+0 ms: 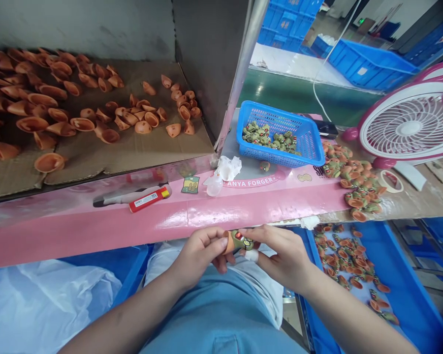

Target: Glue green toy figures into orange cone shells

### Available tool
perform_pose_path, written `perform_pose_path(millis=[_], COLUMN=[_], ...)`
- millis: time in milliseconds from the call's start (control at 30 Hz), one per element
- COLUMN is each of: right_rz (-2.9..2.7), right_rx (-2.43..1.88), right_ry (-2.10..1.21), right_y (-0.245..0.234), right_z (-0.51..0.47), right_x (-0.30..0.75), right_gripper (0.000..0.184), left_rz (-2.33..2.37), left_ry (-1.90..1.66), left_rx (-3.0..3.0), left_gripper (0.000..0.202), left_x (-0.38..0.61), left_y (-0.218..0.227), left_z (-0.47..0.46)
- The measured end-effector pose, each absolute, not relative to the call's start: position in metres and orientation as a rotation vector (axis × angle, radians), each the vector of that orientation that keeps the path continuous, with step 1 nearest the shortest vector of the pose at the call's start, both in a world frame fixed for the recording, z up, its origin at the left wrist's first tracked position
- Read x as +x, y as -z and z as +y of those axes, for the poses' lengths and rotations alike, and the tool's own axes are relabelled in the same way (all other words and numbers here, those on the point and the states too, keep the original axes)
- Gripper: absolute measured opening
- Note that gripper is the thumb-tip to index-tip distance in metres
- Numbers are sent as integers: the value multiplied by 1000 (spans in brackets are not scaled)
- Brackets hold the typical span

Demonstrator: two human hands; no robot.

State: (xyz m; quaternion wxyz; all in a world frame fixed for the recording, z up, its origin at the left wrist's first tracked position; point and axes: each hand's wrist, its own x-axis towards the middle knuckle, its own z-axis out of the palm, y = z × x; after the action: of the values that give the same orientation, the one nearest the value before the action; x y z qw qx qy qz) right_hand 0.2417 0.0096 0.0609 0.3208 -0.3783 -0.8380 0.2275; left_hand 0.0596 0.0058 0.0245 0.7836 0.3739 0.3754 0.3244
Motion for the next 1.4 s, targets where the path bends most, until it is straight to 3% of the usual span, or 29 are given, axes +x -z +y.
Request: perform_pose_path(millis=[1400], right_rz=[-2078], right_rx=[-1034], right_ry=[-747], right_y=[-60], right_z=[12], right_x=[247], right_gripper=[31], left_rz=[873], left_ry=[-718], left_rx=[828], left_gripper=[20], left_x=[60], left_y=[-32], left_z=[13])
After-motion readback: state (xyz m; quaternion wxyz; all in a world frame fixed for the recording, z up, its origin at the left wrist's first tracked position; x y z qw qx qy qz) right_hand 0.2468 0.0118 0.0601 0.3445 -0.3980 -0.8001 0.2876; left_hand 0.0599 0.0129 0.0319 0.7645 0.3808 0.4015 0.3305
